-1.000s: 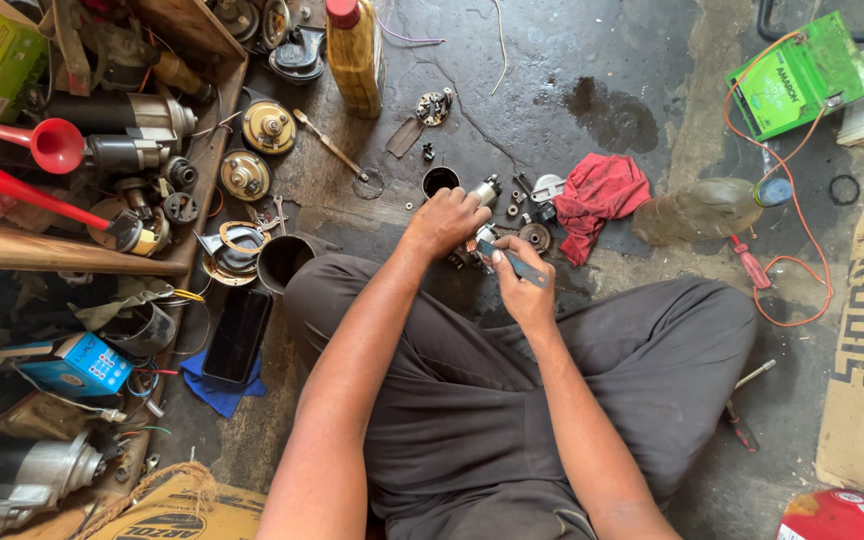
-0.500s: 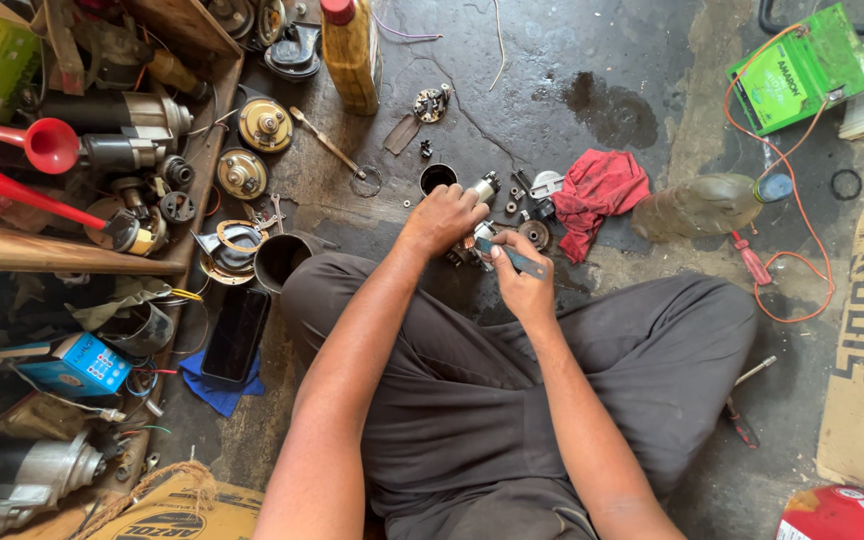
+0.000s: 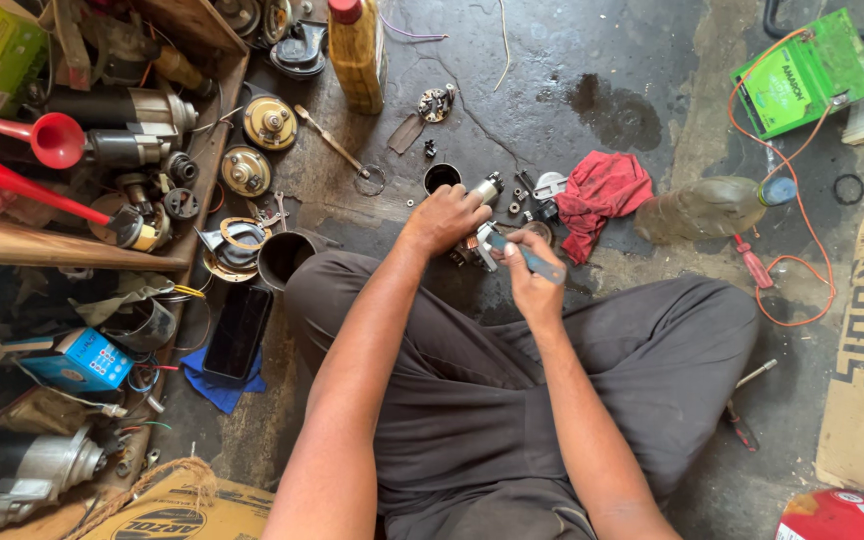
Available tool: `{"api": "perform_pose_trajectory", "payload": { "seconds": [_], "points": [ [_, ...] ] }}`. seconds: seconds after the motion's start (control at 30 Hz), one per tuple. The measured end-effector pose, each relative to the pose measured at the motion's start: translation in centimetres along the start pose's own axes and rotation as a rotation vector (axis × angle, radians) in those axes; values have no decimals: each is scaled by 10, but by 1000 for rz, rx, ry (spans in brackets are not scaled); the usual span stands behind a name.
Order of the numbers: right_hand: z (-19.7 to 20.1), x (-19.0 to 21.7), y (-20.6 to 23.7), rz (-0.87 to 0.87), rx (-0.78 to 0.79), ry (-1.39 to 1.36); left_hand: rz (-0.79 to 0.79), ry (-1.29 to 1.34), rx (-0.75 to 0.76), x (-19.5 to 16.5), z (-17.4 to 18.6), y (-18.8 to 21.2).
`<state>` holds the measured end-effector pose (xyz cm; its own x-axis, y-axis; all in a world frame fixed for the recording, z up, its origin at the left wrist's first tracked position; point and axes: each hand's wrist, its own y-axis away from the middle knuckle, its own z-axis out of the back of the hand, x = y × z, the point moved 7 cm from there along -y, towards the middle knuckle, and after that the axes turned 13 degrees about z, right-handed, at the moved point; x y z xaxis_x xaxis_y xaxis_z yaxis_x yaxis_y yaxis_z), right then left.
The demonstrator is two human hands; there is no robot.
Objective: The person sits on the floor and works on a disassembled electrical motor. They rotate the rotor, then use a screwdriver to scrape or clean the commutator segments. The person continues to manipulate the rotor and other small parts by hand.
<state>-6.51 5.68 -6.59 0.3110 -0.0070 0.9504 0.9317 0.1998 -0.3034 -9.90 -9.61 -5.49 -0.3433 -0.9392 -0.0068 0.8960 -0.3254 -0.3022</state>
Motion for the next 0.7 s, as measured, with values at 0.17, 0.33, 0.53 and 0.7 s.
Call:
{"api": "perform_pose_trajectory", "payload": {
  "seconds": [0.17,0.33,0.53,0.7],
  "points": [
    [-5,1,3,-4,13,52,-3,19,-2,0,2,0],
    [-7,7,1,16,24,74,-10,14,-14,0,4,-1],
    [-11,13,-1,34,26,166,-12,11,-7,-1,3,-1],
    [-11,11,0,-1,39,121,-14,-4,1,-1,3,-1]
  ]
}}
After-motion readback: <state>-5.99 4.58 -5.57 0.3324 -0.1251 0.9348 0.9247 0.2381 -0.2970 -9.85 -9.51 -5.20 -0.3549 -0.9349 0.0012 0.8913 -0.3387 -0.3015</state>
